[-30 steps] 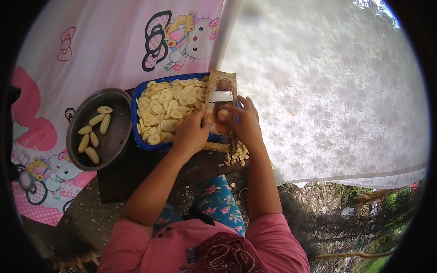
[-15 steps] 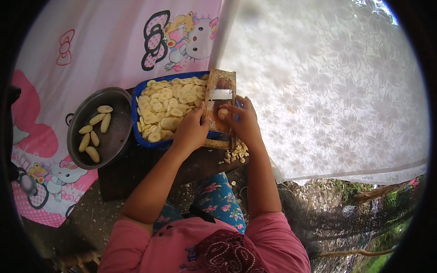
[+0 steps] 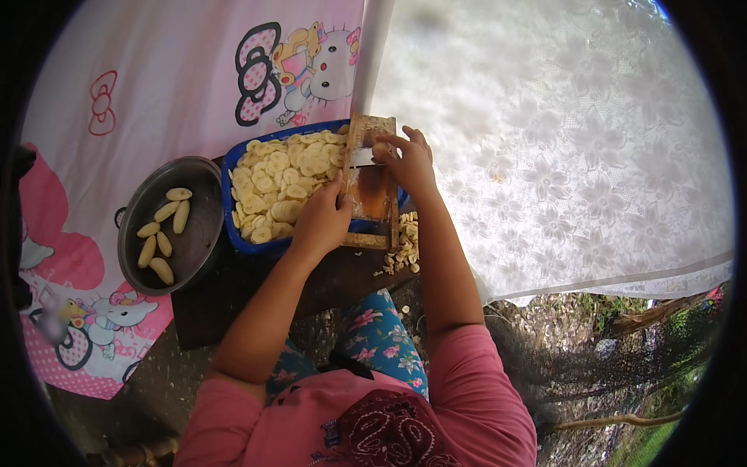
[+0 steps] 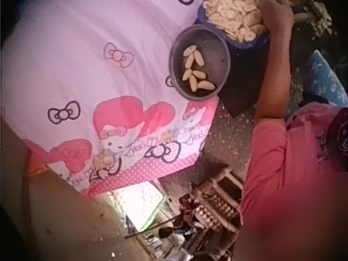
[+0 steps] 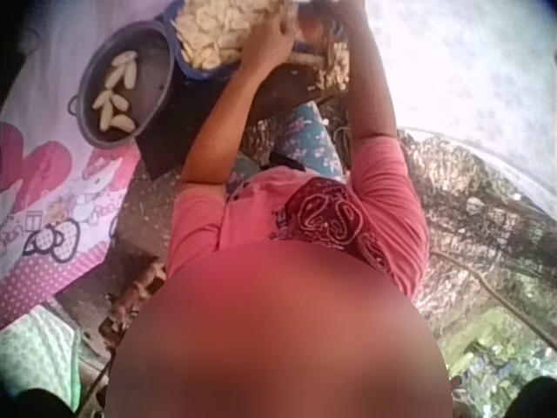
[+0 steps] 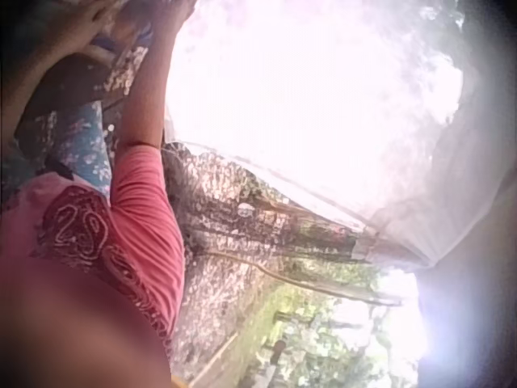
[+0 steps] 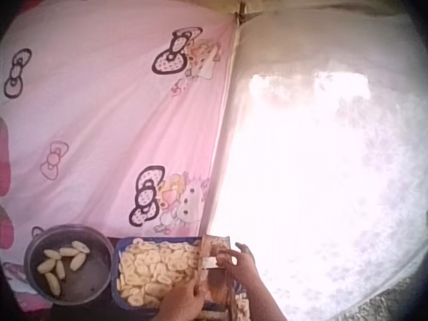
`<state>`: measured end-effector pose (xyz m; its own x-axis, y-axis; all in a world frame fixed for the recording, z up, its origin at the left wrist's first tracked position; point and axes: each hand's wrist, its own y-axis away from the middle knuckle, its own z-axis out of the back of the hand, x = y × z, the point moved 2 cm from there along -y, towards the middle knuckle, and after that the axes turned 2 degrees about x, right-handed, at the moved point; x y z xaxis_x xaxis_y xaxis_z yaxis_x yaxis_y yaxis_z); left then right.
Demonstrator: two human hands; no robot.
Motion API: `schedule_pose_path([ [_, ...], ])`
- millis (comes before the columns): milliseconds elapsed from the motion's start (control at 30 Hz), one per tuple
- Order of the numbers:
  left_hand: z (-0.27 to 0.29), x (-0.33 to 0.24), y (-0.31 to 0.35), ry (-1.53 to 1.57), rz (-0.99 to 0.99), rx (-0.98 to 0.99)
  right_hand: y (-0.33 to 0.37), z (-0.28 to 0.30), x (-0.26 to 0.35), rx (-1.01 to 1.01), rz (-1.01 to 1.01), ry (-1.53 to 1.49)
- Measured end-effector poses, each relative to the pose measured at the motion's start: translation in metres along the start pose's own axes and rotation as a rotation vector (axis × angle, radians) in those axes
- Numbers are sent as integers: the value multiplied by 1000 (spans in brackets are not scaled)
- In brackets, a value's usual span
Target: The person uses a wooden banana slicer to cut peeled bananas into thin slices. They repeatedly pick bananas from a metal bowl, press them through the slicer, and collect the slices in a blue tray. The person occasionally adjusts the tray and clears stuck slices from the slicer.
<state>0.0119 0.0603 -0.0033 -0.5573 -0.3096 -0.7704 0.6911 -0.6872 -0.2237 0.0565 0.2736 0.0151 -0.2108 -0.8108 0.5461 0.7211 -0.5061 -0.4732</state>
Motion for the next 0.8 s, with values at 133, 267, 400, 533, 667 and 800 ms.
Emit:
schedule_pose_path([
  [133, -2, 1, 0, -13, 9, 16, 26, 7, 19, 8, -46, -44],
  [267, -2, 1, 0, -15, -4, -14, 59, 13, 28, 80, 106, 4],
  [400, -3, 2, 1, -21, -3, 10, 30, 5, 12, 92, -61, -174],
  [533, -1, 1, 0, -9, 13, 15, -10, -4, 3, 43, -136, -223],
  [667, 0, -1, 1, -17, -13, -16, 25, 1, 13, 39, -166, -149],
  [800, -3, 0, 2, -23, -8, -22, 65, 10, 22, 116, 46, -168],
])
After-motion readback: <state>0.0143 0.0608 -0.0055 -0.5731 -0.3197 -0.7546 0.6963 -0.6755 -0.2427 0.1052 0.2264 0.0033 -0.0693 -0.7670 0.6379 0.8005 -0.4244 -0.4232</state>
